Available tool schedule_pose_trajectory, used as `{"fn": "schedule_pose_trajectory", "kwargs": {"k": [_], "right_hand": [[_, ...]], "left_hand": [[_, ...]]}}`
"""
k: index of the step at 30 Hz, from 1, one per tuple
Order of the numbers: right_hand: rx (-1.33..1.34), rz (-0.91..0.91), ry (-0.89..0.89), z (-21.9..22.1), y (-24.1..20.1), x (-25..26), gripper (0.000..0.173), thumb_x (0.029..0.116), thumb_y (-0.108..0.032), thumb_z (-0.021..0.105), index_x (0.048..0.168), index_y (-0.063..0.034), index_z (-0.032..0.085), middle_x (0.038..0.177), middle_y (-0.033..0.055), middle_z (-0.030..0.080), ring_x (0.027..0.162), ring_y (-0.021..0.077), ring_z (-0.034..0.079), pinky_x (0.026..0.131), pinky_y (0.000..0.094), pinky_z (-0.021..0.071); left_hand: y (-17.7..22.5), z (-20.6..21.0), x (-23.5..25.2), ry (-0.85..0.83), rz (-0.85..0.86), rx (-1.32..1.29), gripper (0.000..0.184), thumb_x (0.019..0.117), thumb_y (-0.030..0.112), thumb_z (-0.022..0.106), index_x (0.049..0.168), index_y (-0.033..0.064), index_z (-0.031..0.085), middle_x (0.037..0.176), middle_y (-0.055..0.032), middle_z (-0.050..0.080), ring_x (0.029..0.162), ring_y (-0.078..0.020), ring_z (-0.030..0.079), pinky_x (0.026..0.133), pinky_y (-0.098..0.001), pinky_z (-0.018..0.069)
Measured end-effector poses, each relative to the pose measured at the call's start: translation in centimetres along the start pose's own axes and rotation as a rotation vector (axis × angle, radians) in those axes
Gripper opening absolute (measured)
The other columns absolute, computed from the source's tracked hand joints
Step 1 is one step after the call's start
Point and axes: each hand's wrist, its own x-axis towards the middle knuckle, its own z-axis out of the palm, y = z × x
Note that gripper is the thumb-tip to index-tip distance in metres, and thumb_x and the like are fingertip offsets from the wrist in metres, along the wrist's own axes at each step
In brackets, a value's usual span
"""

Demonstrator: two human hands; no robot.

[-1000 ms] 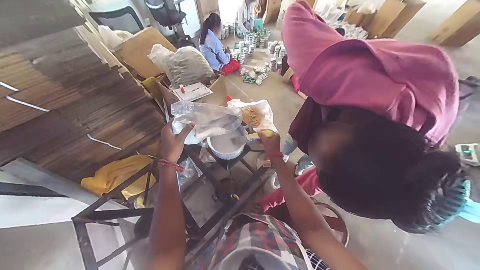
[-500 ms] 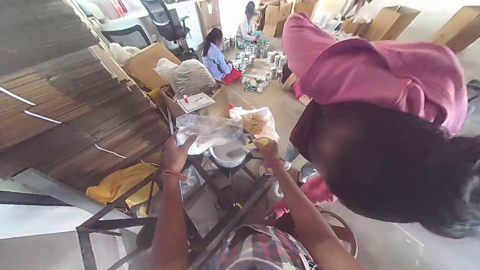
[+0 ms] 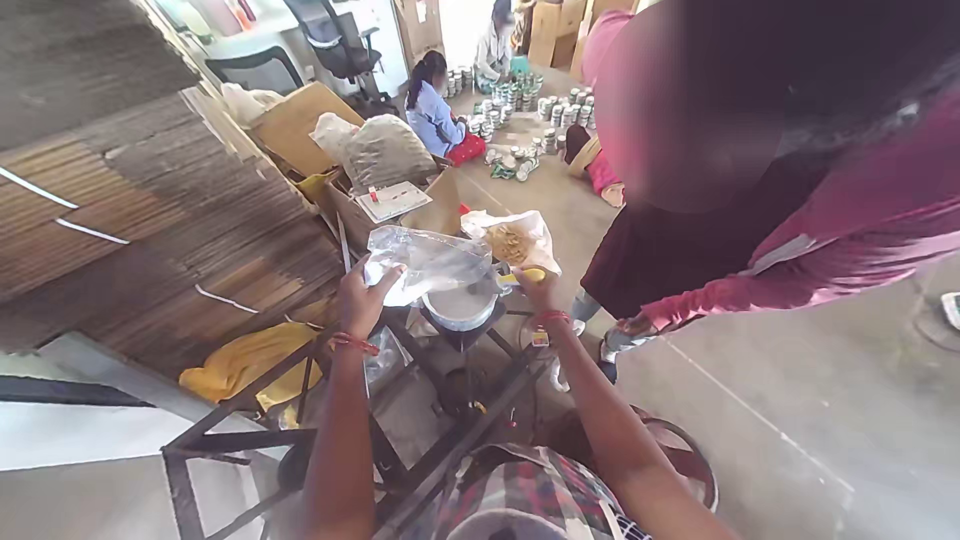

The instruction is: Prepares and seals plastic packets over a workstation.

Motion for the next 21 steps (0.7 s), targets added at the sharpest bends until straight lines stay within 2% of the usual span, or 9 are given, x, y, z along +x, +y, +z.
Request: {"fn": "schedule_pose_trajectory", "kwargs": {"k": [3,7,12,14,17,19,21], "right_hand": [[-0.042,-0.005,-0.028,0.3,-0.8,0.2,0.022,0.0982,-0.023,0.07,0.109,-0.004,0.074,0.09,0.0113,0.074,0.078,0.0196,0.071,0.078,0.0433,0.06],[-0.03,-0.004,0.004,0.1,-0.2,0.3,0.021,0.0985,-0.023,0.07,0.107,-0.0041,0.074,0.089,0.0103,0.074,0.076,0.0183,0.07,0.076,0.0422,0.0603],[-0.065,-0.034,-0.016,-0.4,-0.6,-1.1,0.025,0.1001,-0.029,0.068,0.112,-0.0074,0.072,0.091,0.0118,0.072,0.076,0.0216,0.068,0.073,0.0461,0.0584],[-0.073,-0.06,-0.049,-0.4,-0.7,-1.2,0.025,0.0987,-0.03,0.07,0.111,-0.008,0.073,0.09,0.0105,0.072,0.074,0.0205,0.069,0.071,0.0449,0.0593],[-0.054,0.001,-0.051,-0.2,-1.0,-0.8,0.024,0.0993,-0.028,0.07,0.11,-0.007,0.072,0.09,0.0106,0.073,0.074,0.0203,0.07,0.072,0.044,0.0602],[-0.002,0.046,-0.014,0.4,-0.4,0.1,0.023,0.0992,-0.024,0.07,0.111,-0.0041,0.072,0.093,0.0132,0.074,0.078,0.0217,0.072,0.077,0.0446,0.0616],[0.036,0.049,-0.012,1.3,0.1,0.1,0.024,0.099,-0.023,0.07,0.113,-0.0031,0.072,0.094,0.0136,0.074,0.078,0.0212,0.072,0.076,0.0434,0.0615]], "left_hand": [[-0.3,0.3,0.2,-0.006,-0.006,-0.011,0.06,0.0915,0.043,0.076,0.135,0.0036,0.062,0.119,-0.02,0.07,0.111,-0.0312,0.068,0.1,-0.0574,0.0503],[0.2,0.3,0.1,-0.021,0.029,0.014,0.054,0.0933,0.039,0.075,0.13,0.0018,0.064,0.115,-0.02,0.071,0.107,-0.0302,0.069,0.098,-0.0573,0.0512],[0.1,0.1,-0.1,-0.013,0.036,0.013,0.056,0.0935,0.037,0.075,0.132,-0.0013,0.062,0.117,-0.0232,0.069,0.108,-0.0326,0.068,0.099,-0.0574,0.0502],[0.1,0.0,0.0,-0.006,0.042,0.009,0.055,0.0938,0.036,0.075,0.132,-0.0017,0.062,0.116,-0.0233,0.069,0.108,-0.0323,0.068,0.099,-0.0569,0.0503],[0.1,-0.1,0.1,-0.013,0.032,0.04,0.055,0.0944,0.038,0.074,0.132,-0.0002,0.062,0.114,-0.0232,0.07,0.105,-0.0341,0.069,0.096,-0.0592,0.0508],[0.3,-0.1,0.1,-0.022,0.023,0.046,0.056,0.0947,0.039,0.074,0.134,0.0006,0.061,0.117,-0.024,0.069,0.108,-0.0364,0.068,0.097,-0.0613,0.0499],[0.5,0.0,0.1,-0.015,0.031,0.032,0.054,0.0948,0.037,0.074,0.133,0.0007,0.062,0.116,-0.0235,0.069,0.107,-0.0352,0.068,0.097,-0.0603,0.0503]]}}
